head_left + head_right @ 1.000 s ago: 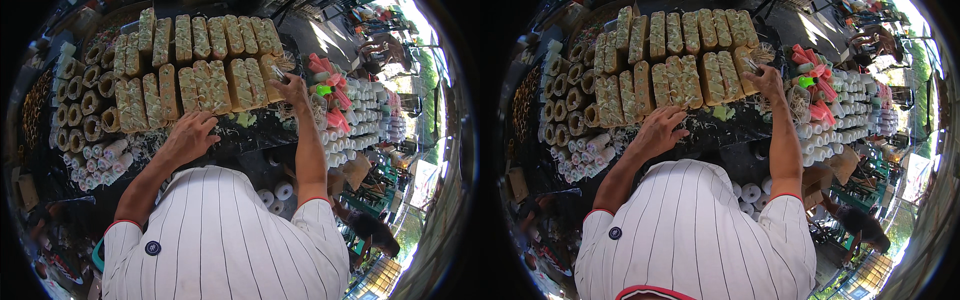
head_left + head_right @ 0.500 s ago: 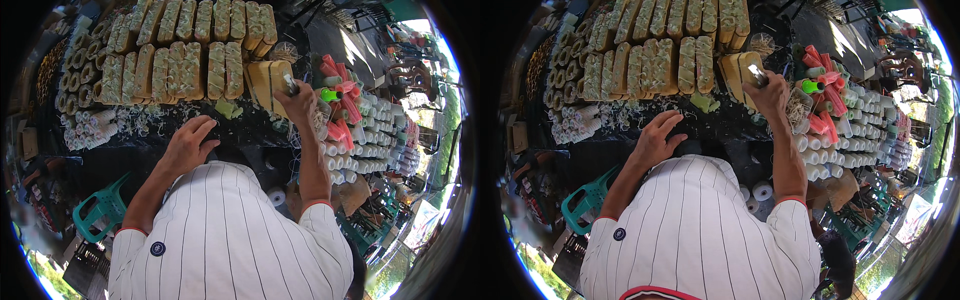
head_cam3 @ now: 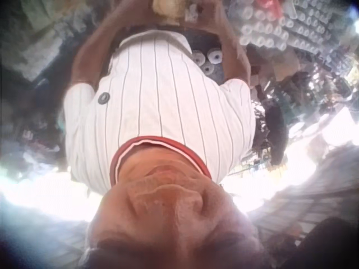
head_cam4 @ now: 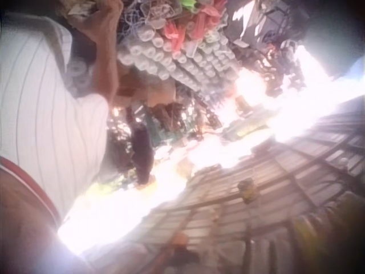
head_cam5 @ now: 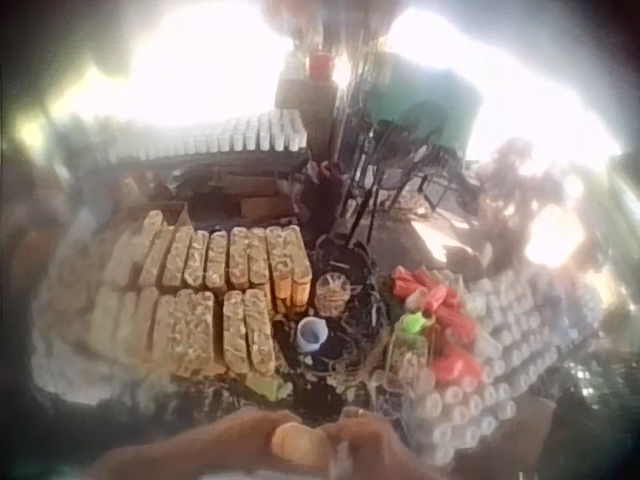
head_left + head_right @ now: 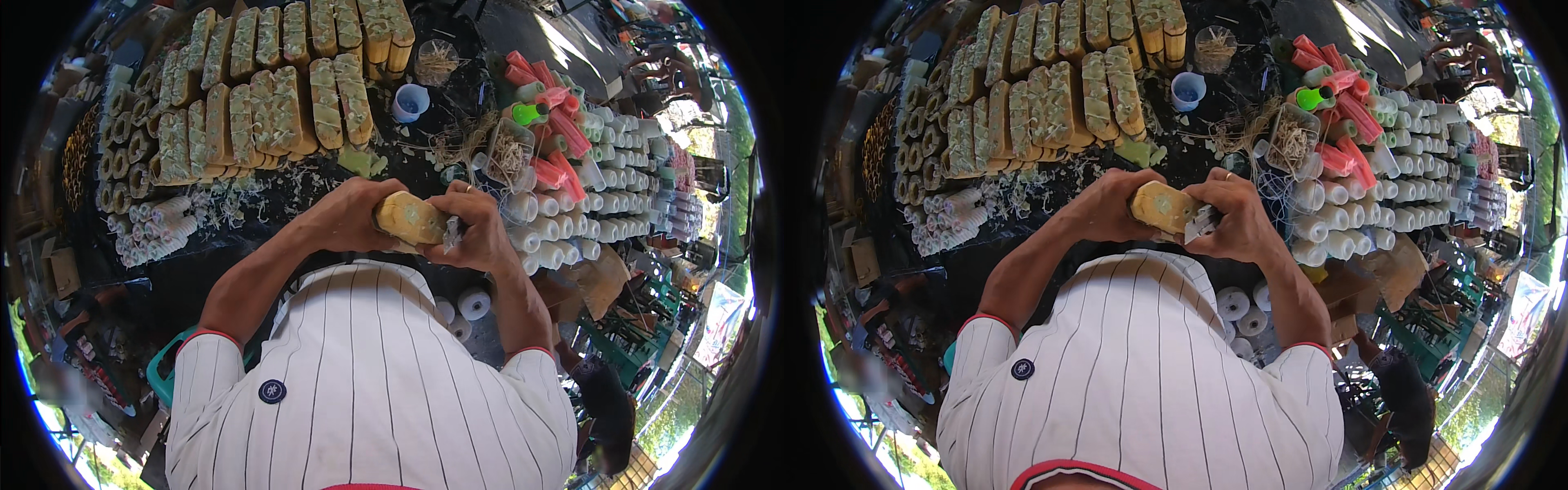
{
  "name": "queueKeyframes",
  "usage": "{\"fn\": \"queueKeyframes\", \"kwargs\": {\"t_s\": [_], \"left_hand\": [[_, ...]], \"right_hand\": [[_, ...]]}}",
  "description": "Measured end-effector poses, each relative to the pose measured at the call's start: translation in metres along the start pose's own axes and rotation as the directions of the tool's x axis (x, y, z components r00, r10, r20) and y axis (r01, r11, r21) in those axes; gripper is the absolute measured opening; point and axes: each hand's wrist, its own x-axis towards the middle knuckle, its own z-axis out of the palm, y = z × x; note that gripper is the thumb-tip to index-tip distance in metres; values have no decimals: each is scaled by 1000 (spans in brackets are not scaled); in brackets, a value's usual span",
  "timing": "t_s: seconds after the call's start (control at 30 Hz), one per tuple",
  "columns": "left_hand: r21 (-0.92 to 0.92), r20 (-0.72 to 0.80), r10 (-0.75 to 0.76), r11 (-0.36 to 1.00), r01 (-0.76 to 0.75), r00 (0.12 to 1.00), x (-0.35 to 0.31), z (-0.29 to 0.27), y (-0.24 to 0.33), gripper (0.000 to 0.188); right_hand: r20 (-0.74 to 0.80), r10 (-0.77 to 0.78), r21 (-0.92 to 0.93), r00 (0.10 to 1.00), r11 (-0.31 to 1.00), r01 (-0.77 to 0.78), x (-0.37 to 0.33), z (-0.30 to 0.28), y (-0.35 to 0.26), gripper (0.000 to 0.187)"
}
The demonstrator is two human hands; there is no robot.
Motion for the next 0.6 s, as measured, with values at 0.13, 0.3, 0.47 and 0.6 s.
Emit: {"fn": "queueKeyframes", "kwargs": {"t_s": [0.13,0.3,0.47,0.6], "left_hand": [[227,-195,-119,960,163,974,-50,13,-22,59],[580,-280,-242,729,365,929,-70,-3,-66,53],[724,-183,-384,570,388,905,-61,-15,-100,53],[730,-204,-377,557,397,904,-48,-9,-96,54]], "right_hand": [[-226,135,21,965,991,-134,-5,38,33,52],[71,772,555,632,496,-668,-24,98,95,43],[256,539,870,803,234,-434,-44,165,98,30],[298,618,856,727,164,-491,-44,199,91,25]]}}
